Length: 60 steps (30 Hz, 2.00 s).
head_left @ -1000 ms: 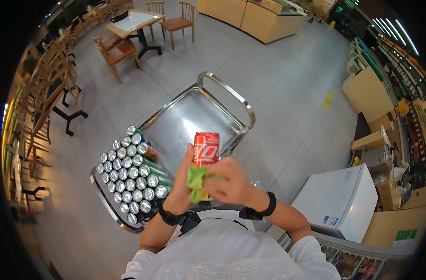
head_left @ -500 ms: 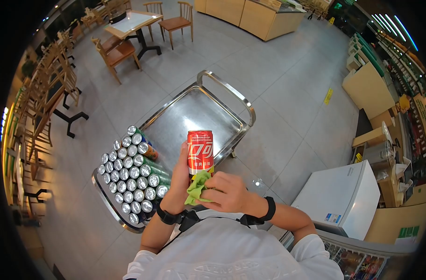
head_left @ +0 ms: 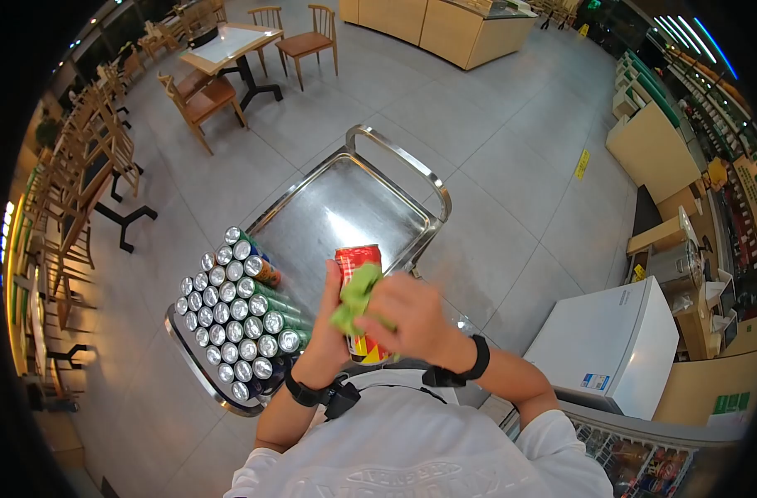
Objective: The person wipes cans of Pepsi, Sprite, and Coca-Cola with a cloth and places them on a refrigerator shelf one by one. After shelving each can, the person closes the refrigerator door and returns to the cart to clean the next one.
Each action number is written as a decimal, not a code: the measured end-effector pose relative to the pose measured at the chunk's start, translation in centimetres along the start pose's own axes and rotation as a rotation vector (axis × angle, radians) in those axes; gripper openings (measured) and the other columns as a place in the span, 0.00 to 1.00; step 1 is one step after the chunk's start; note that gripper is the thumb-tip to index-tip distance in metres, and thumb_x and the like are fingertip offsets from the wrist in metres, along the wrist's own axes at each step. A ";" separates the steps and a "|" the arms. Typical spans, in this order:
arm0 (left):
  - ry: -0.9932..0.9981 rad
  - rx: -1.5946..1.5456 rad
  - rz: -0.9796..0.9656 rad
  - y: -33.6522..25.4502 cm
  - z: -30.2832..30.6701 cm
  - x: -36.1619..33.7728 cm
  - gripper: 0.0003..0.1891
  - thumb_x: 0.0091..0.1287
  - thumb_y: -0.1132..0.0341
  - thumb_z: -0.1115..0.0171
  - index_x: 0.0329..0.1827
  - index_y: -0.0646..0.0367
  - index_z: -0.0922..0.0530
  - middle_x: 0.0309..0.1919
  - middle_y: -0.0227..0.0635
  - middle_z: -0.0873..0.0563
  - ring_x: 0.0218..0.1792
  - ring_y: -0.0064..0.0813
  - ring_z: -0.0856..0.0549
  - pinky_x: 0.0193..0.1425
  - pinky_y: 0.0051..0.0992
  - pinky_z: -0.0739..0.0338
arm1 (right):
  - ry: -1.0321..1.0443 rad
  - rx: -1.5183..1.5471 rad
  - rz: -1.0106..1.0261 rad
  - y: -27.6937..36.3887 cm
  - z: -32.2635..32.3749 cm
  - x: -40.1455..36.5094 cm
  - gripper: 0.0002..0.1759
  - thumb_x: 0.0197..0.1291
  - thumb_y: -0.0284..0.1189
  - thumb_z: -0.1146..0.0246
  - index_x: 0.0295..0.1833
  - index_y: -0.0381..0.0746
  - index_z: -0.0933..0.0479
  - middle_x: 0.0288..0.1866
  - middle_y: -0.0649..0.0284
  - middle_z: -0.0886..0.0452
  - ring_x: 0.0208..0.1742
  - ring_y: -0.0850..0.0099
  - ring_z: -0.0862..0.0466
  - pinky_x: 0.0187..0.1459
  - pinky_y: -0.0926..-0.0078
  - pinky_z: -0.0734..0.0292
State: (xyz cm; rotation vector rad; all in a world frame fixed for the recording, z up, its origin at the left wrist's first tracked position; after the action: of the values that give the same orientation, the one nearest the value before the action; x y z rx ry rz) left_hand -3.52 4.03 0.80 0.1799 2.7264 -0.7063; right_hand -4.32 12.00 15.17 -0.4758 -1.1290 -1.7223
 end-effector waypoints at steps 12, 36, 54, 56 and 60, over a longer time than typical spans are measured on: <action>-0.081 0.203 0.028 1.0 1.1 -0.1 0.28 0.75 0.39 0.57 0.60 0.53 0.27 0.47 0.33 0.15 0.43 0.25 0.14 0.50 0.29 0.18 | -0.174 -0.093 -0.021 -2.7 1.9 2.9 0.11 0.48 0.30 0.26 0.32 0.42 0.22 0.28 0.64 0.23 0.27 0.65 0.22 0.27 0.71 0.27; -0.092 -0.018 0.106 1.4 1.8 0.4 0.27 0.73 0.39 0.53 0.53 0.55 0.23 0.39 0.33 0.14 0.35 0.25 0.13 0.40 0.26 0.16 | -0.046 -0.015 -0.182 -2.1 -0.9 0.6 0.11 0.49 0.31 0.26 0.34 0.41 0.21 0.30 0.63 0.21 0.30 0.66 0.19 0.29 0.73 0.23; -0.177 -0.049 0.060 -0.2 1.3 0.7 0.30 0.72 0.36 0.56 0.55 0.55 0.25 0.45 0.38 0.16 0.41 0.29 0.14 0.45 0.32 0.16 | 0.065 -0.122 -0.137 -2.0 -2.9 0.8 0.12 0.54 0.36 0.30 0.31 0.42 0.25 0.30 0.65 0.24 0.30 0.65 0.21 0.29 0.69 0.24; -0.127 0.012 0.060 -0.5 4.3 2.4 0.30 0.71 0.35 0.54 0.53 0.55 0.25 0.44 0.38 0.16 0.41 0.30 0.14 0.43 0.33 0.15 | 0.168 -0.058 -0.117 -0.2 -3.8 -0.9 0.13 0.54 0.37 0.30 0.31 0.42 0.25 0.30 0.65 0.25 0.30 0.65 0.21 0.29 0.68 0.24; -0.142 -0.236 0.107 -1.2 5.3 3.7 0.27 0.65 0.42 0.38 0.47 0.60 0.26 0.42 0.42 0.19 0.42 0.35 0.16 0.37 0.30 0.16 | 0.319 0.179 -0.114 1.4 -3.8 -2.9 0.12 0.56 0.36 0.30 0.32 0.41 0.25 0.30 0.66 0.24 0.28 0.66 0.21 0.29 0.70 0.24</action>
State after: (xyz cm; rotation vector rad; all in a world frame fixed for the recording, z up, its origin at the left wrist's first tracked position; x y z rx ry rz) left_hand -5.80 0.53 -4.27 0.2101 2.6141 -0.3500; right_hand -1.14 10.17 11.86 -0.0233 -1.0790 -1.7026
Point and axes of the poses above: each hand's wrist, its own x-axis towards the middle knuckle, its own z-axis out of the back of the hand, y = z × x, the point moved 10 cm from there along x, towards the middle knuckle
